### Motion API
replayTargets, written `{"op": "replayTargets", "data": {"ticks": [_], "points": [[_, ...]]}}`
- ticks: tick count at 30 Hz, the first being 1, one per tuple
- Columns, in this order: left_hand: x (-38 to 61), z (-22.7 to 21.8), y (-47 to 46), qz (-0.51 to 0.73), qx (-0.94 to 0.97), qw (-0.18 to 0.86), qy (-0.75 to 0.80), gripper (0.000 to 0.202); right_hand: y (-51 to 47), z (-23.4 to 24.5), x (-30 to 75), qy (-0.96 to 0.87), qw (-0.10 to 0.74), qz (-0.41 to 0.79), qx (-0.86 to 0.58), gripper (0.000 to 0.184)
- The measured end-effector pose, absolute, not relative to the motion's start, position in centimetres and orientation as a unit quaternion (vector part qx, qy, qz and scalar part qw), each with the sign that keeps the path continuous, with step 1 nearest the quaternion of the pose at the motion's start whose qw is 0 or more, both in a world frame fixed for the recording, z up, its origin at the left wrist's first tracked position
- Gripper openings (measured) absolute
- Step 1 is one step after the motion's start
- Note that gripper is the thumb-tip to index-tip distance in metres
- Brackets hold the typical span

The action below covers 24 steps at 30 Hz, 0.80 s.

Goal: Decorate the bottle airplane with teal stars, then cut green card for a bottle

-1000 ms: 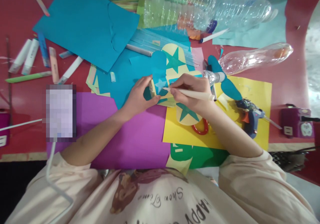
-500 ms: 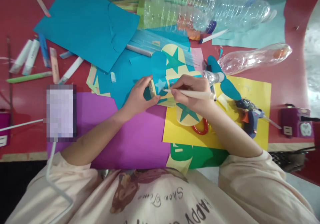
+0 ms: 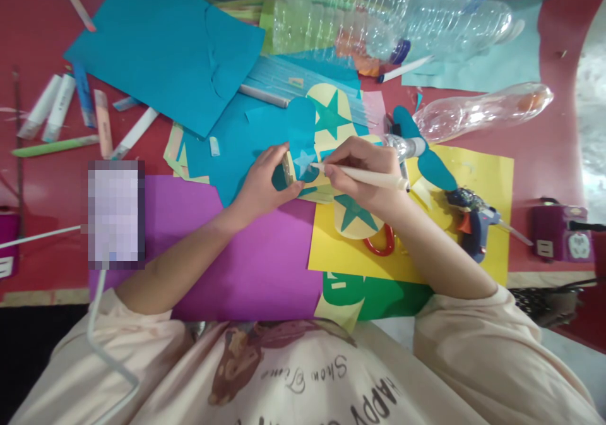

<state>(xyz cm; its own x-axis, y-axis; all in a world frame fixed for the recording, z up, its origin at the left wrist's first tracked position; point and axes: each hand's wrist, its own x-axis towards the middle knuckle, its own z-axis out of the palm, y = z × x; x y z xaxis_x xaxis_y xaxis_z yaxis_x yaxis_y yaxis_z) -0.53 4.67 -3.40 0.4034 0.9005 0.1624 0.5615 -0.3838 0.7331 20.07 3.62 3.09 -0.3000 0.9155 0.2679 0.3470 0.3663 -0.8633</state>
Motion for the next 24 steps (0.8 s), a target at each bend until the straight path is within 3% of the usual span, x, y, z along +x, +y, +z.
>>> {"op": "replayTargets", "data": {"ticks": [24], "points": [[-0.48, -3.15, 4.68, 0.284, 0.779, 0.300, 0.472, 0.049, 3.61, 3.58, 20.18, -0.734, 0.386, 0.352, -0.433, 0.017]]}}
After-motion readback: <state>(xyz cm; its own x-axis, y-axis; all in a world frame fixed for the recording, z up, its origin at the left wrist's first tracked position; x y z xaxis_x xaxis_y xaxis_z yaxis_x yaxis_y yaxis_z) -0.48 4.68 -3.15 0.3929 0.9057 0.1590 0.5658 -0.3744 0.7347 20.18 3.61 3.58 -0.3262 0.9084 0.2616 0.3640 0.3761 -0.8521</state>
